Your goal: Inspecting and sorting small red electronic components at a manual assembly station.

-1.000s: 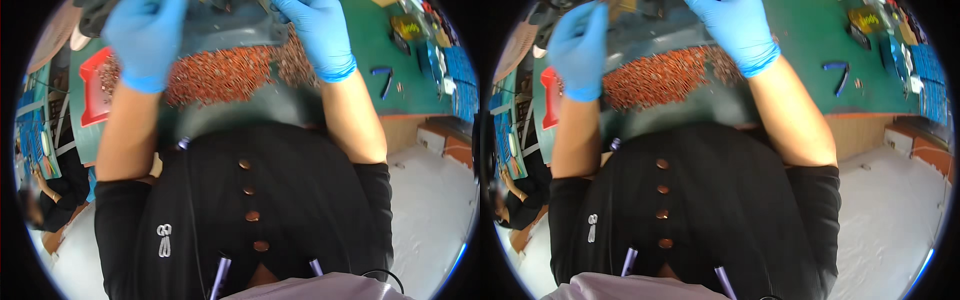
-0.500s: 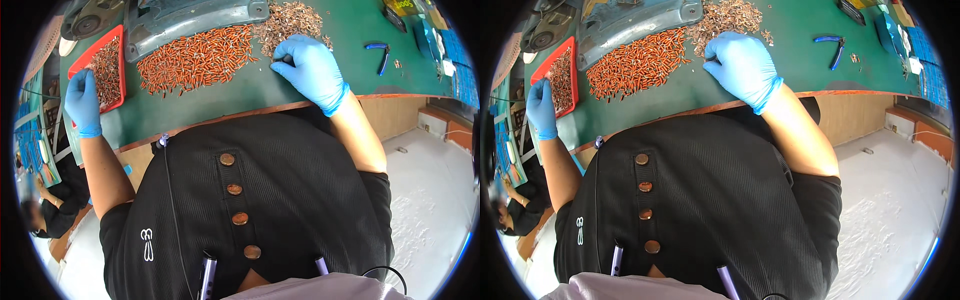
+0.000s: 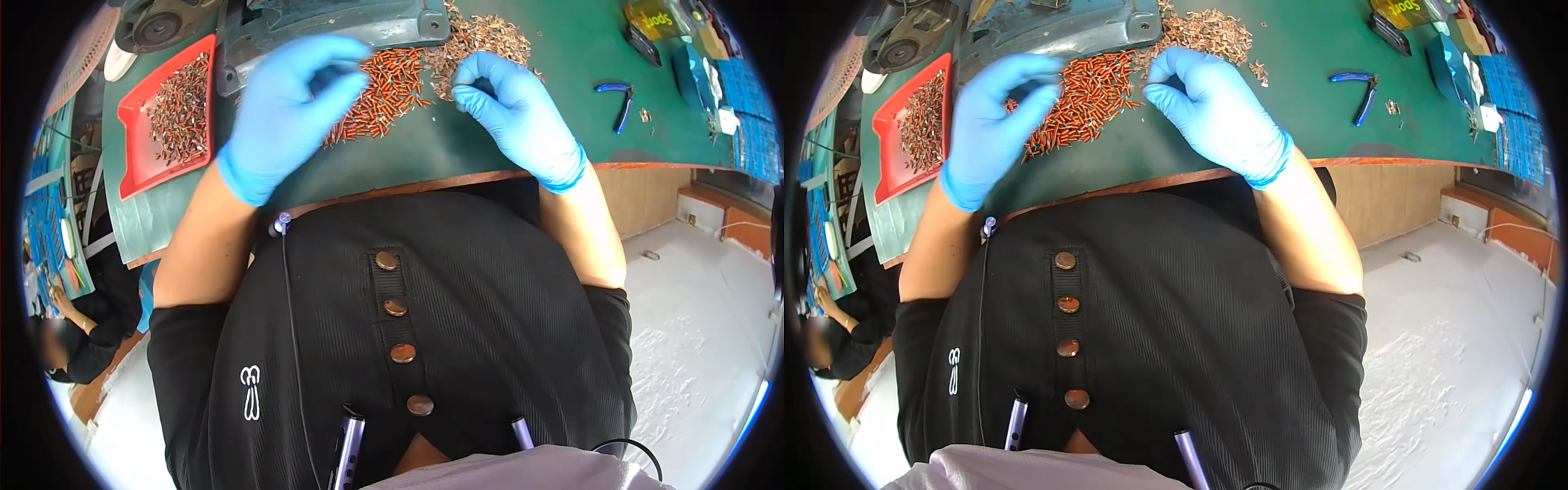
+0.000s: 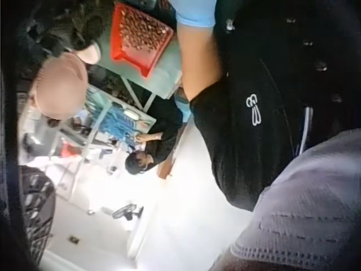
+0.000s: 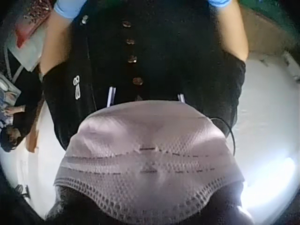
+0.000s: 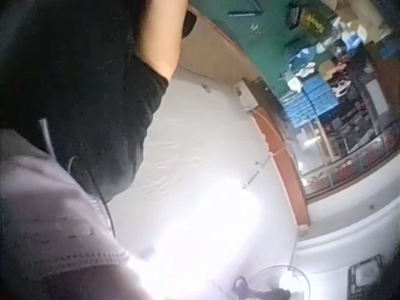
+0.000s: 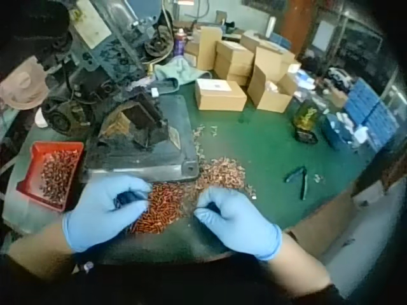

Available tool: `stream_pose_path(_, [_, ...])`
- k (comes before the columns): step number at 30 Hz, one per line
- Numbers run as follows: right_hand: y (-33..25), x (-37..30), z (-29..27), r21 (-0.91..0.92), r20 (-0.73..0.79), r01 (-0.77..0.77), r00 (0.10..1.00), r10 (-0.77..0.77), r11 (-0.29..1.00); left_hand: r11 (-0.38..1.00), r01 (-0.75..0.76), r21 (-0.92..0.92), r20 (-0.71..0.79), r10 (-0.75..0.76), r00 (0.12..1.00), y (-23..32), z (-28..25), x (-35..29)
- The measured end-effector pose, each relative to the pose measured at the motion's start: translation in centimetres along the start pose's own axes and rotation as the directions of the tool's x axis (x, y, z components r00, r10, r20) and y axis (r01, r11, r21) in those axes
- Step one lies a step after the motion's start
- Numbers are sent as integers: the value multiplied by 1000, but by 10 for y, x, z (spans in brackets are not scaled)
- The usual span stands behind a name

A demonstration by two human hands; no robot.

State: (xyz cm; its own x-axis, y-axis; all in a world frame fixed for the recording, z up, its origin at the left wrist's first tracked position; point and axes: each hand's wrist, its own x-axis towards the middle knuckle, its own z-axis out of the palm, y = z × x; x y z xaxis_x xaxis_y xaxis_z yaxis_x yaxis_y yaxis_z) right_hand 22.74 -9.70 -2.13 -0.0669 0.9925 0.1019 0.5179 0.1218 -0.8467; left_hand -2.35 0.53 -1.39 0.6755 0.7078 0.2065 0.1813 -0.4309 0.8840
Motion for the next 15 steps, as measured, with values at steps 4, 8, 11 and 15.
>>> stream_pose_path(4, [-12, 7, 6, 351, -5, -140, 989, 151, 926, 997, -36, -74, 99, 44, 994, 11, 28, 16])
stream_pose_path(8, [-14, 10, 7, 374, -30, -139, 986, 162, 917, 988, -35, -149, 122, 53, 991, 9, 40, 29])
stream_pose_path(11, [-12, 11, 6, 444, -44, -129, 985, 166, 887, 978, -82, -191, 117, 105, 987, 4, 45, 36])
stream_pose_path(15, [-6, 12, 6, 525, -83, -101, 982, 169, 845, 986, -118, -118, 107, 131, 986, 1, 47, 41])
